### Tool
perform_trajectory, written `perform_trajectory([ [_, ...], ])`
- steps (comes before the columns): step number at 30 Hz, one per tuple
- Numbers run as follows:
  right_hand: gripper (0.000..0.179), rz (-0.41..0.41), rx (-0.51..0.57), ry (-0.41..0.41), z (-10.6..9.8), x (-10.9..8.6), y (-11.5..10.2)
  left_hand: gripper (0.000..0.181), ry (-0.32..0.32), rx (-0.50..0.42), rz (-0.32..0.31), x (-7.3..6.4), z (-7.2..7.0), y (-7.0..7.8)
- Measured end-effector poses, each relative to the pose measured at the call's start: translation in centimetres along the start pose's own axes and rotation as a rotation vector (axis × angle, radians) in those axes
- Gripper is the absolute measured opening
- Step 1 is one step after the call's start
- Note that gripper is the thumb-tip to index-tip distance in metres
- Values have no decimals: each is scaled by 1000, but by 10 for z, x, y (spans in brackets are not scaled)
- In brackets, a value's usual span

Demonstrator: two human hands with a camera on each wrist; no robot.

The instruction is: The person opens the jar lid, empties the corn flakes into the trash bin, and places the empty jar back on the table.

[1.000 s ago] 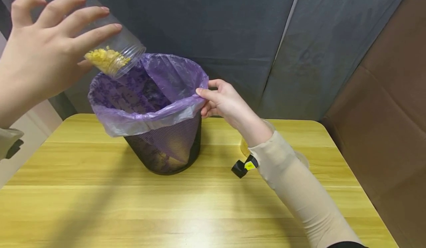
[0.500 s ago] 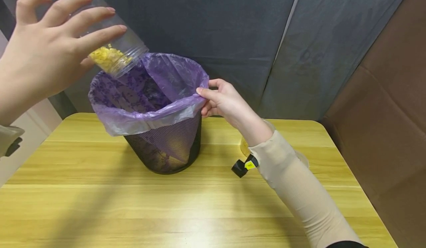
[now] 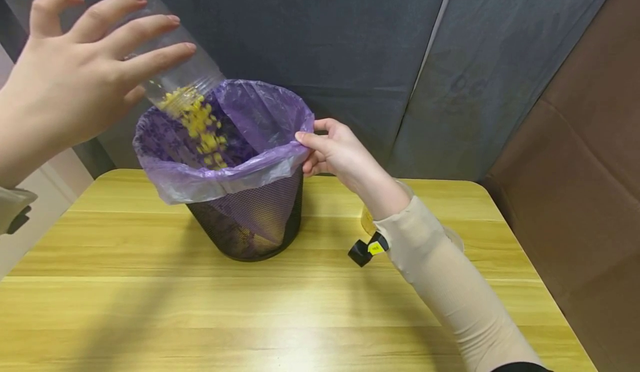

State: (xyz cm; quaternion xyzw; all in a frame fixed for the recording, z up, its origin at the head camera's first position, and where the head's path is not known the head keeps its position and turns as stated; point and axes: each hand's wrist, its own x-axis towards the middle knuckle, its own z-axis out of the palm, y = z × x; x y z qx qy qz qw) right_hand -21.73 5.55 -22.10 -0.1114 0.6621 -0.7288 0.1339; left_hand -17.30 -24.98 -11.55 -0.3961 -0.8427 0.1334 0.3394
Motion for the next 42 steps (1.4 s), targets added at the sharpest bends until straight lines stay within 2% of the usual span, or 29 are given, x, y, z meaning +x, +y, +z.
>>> perform_trajectory([
  [6, 40, 3, -6, 2, 0, 0, 1, 111, 12, 9, 35, 2, 1, 0],
  [12, 40, 2, -6, -1, 0, 0, 1, 110, -12, 32, 51, 4, -1, 4],
  [17, 41, 7, -7, -1, 0, 0, 0, 106, -20, 25, 57, 1, 4, 1],
  [23, 40, 1, -4, -1, 0, 0, 1, 89, 21, -45, -26, -9, 14, -2],
  [24, 40, 0, -4, -2, 0, 0, 1, 89, 12, -37, -31, -9, 14, -1],
  [27, 40, -1, -2, -4, -1, 0, 2, 95, -23, -3, -13, -5, 11, 1],
  [30, 41, -1, -4, -4, -1, 0, 2, 103, -54, 38, 38, -2, 9, 1],
  [34, 41, -1, -3, -5, -1, 0, 2, 101, -20, 10, 58, -7, 12, -1],
  [36, 40, 0, -1, -4, -1, -1, 2, 108, -27, 20, 70, -6, 13, -2],
  [42, 40, -2, -2, -5, -1, -1, 1, 100, -45, 75, 85, -6, 15, -5],
])
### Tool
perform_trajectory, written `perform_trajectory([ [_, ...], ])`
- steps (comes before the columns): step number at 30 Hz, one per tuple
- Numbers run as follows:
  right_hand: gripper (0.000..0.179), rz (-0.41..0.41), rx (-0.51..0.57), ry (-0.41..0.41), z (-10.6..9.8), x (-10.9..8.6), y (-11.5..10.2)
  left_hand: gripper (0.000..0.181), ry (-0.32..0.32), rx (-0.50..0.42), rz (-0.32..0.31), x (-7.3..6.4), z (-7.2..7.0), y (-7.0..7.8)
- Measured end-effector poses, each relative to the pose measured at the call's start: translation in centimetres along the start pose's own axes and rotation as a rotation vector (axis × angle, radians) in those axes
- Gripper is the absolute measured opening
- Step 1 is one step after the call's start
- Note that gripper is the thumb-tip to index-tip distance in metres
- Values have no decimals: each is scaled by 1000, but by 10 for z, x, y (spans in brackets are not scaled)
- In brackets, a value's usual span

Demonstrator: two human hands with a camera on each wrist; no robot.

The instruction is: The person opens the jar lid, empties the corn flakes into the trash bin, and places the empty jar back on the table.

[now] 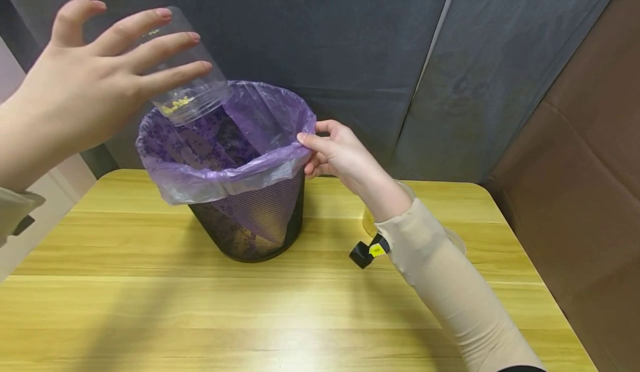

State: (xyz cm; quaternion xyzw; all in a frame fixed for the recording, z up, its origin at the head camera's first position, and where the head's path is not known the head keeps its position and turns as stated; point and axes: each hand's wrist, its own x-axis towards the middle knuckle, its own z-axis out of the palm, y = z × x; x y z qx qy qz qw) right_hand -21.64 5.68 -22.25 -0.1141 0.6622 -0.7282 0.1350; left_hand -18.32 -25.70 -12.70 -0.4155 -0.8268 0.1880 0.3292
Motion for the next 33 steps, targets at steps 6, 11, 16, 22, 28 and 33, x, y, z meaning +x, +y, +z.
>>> perform_trajectory([
  [6, 39, -7, 3, -2, -1, 0, 0, 101, 0, 100, 40, -1, 1, 0],
  [11, 38, -6, 14, 0, -1, 0, 0, 125, -43, 46, 37, 7, -11, 7],
  [16, 38, -1, 19, 3, -1, 0, -1, 131, -82, 61, 13, 12, -18, 13],
  [22, 37, 1, 24, 2, -1, 0, -1, 133, -114, 90, 18, 13, -19, 14],
  [28, 37, 0, 28, 2, -1, 1, 0, 140, -123, 121, 48, 11, -19, 15],
  [33, 38, -3, 23, 1, -1, 1, 1, 141, -113, 151, 74, 9, -15, 12],
])
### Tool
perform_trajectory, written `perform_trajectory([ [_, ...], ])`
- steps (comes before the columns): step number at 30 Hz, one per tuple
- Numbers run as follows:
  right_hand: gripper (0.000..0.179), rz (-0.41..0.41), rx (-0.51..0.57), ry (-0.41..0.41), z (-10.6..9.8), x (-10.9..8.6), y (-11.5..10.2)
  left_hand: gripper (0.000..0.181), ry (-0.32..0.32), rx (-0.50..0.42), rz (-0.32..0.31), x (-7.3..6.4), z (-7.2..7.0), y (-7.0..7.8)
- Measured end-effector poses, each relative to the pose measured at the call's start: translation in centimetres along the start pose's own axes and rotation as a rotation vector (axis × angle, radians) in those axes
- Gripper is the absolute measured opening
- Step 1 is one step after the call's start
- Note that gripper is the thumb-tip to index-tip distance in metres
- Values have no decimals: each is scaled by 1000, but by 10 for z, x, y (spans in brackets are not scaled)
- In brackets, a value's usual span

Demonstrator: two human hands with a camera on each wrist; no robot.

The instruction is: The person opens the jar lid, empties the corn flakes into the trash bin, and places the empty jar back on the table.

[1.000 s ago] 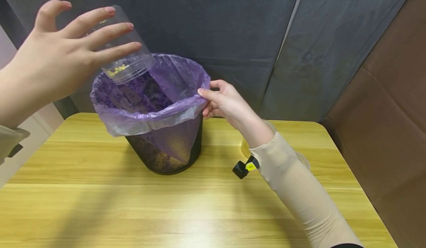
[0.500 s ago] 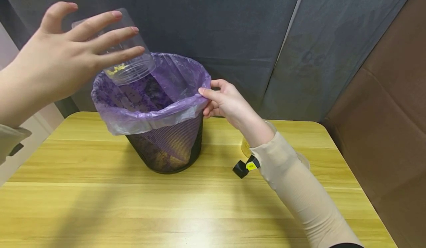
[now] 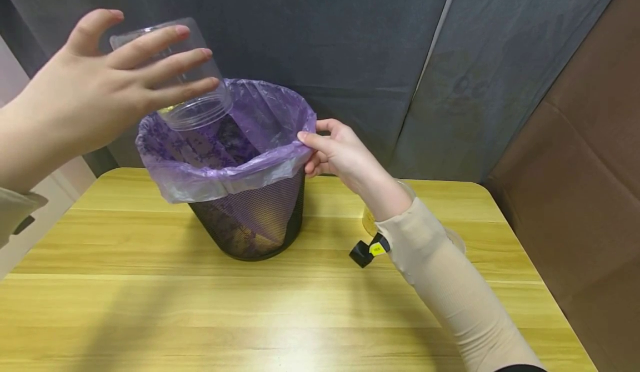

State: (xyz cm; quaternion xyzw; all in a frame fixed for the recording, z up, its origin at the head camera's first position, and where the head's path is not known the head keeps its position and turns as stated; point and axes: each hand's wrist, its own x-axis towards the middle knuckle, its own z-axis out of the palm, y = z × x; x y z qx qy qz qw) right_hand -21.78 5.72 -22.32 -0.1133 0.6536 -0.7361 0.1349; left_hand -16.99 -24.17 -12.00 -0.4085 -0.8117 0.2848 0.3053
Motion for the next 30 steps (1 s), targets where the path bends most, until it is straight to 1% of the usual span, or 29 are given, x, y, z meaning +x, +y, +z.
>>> perform_trajectory([
  [1, 38, 0, -1, 1, 0, 0, 0, 137, -2, 51, 10, -1, 3, -1],
  [2, 38, -1, -2, 0, 0, 0, 0, 130, -6, 122, 20, -2, 7, -2],
  [4, 39, -2, -3, 0, 0, 0, 0, 114, -49, 425, 33, -5, 15, -5],
  [5, 39, -3, -4, 0, -1, 0, 1, 105, -76, 632, 42, -7, 20, -6],
  [7, 39, -5, -7, -1, -1, 0, 1, 74, -141, 1222, 58, -10, 31, -6],
  [8, 39, -6, -8, -2, -1, 0, 1, 69, -181, 1441, 83, -11, 34, -6],
  [9, 39, -6, -9, -2, -1, 0, 1, 67, -216, 1633, 108, -12, 37, -6],
  [11, 39, -8, -11, -3, 0, 0, 1, 70, -253, 1805, 142, -12, 40, -6],
  [12, 39, -7, -11, -3, 0, 0, 1, 72, -257, 1837, 151, -12, 39, -6],
  [13, 40, -6, -11, -3, 0, 0, 1, 75, -234, 1723, 148, -12, 37, -6],
  [15, 40, -5, -11, -3, 0, 0, 1, 90, -142, 1363, 115, -11, 33, -8],
  [16, 40, -5, -10, -2, 0, 0, 1, 100, -94, 1152, 105, -10, 31, -8],
  [17, 40, -4, -9, -2, 0, 0, 1, 107, -53, 981, 105, -9, 30, -9],
  [18, 40, -3, -9, -1, 0, 0, 1, 109, -28, 946, 114, -10, 29, -9],
  [20, 40, -3, -10, -2, 0, 0, 1, 117, 13, 748, 131, -10, 30, -11],
  [21, 40, -4, -10, -2, 0, 0, 1, 115, 14, 781, 135, -10, 31, -11],
  [23, 40, -5, -12, -3, 0, 0, 1, 99, -16, 1146, 140, -12, 36, -12],
  [24, 39, -6, -13, -3, 0, 0, 1, 95, -19, 1202, 151, -13, 38, -13],
  [25, 39, -7, -14, -4, 0, 0, 1, 93, -11, 1230, 153, -13, 40, -14],
  [26, 39, -8, -14, -4, 0, 0, 1, 92, -17, 1232, 162, -14, 40, -14],
  [27, 39, -9, -13, -5, 0, 0, 1, 90, -7, 1218, 171, -14, 41, -15],
  [28, 39, -9, -12, -5, 0, 0, 1, 87, -20, 1278, 181, -14, 41, -15],
  [29, 39, -10, -12, -5, 0, 0, 1, 86, -19, 1286, 183, -14, 40, -14],
  [30, 39, -10, -12, -6, 0, 0, 1, 87, -16, 1268, 188, -14, 39, -13],
])
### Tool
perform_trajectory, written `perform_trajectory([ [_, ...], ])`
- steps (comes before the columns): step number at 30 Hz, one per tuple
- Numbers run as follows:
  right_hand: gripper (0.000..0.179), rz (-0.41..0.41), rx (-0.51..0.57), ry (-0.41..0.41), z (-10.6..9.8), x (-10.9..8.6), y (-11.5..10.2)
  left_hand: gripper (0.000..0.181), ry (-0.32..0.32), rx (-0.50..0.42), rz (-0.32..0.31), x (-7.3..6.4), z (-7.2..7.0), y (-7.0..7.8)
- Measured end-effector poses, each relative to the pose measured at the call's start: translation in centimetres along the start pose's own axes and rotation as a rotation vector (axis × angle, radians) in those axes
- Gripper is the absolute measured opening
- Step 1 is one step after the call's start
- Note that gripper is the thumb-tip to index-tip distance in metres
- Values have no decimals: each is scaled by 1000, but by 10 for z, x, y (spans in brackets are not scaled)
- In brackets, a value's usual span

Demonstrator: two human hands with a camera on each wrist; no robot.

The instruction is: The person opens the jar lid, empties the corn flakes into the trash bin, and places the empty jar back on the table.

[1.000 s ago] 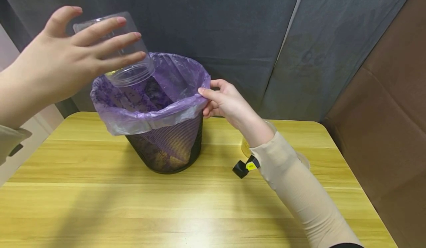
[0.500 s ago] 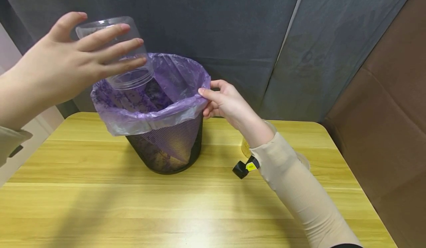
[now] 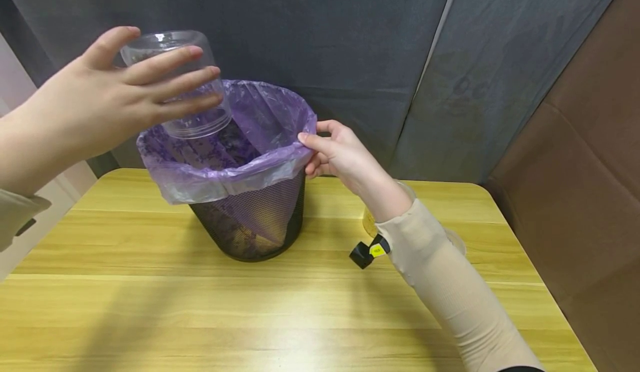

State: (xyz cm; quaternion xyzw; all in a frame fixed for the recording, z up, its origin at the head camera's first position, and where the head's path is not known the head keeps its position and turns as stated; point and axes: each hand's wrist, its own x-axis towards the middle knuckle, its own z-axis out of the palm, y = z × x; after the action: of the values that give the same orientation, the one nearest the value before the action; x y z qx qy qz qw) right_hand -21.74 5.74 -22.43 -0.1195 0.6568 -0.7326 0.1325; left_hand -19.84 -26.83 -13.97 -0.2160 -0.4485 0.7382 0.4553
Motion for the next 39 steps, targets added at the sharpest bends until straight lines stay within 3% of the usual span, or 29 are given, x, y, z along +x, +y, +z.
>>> perform_trajectory([
  [1, 39, 0, -1, 0, 0, 0, 0, 85, 7, -16, 3, 0, -1, -1],
  [2, 39, 0, -1, 0, 0, 0, 0, 89, 22, -155, 5, 1, -3, -4],
  [4, 40, 1, -4, 1, 0, 0, 0, 94, 44, -243, -34, 3, -7, -7],
  [7, 39, 1, -6, 3, 0, -1, -1, 117, 161, -773, -80, 6, -11, -14],
  [10, 39, 1, -7, 3, 0, 0, 0, 123, 207, -925, -121, 9, -16, -17],
  [20, 38, 6, 1, 3, 0, -1, 0, 116, 194, -926, -76, 8, -15, -17],
  [23, 38, 8, 2, 6, 0, -1, 0, 121, 196, -893, -101, 9, -15, -14],
  [31, 39, 3, -4, 2, -1, 0, 0, 119, 220, -970, -87, 8, -16, -14],
  [36, 40, 4, -4, 5, 0, 1, 0, 134, 194, -991, -70, 8, -16, -13],
  [39, 39, 7, -6, 7, 0, 1, 0, 133, 174, -1023, -50, 6, -14, -12],
])
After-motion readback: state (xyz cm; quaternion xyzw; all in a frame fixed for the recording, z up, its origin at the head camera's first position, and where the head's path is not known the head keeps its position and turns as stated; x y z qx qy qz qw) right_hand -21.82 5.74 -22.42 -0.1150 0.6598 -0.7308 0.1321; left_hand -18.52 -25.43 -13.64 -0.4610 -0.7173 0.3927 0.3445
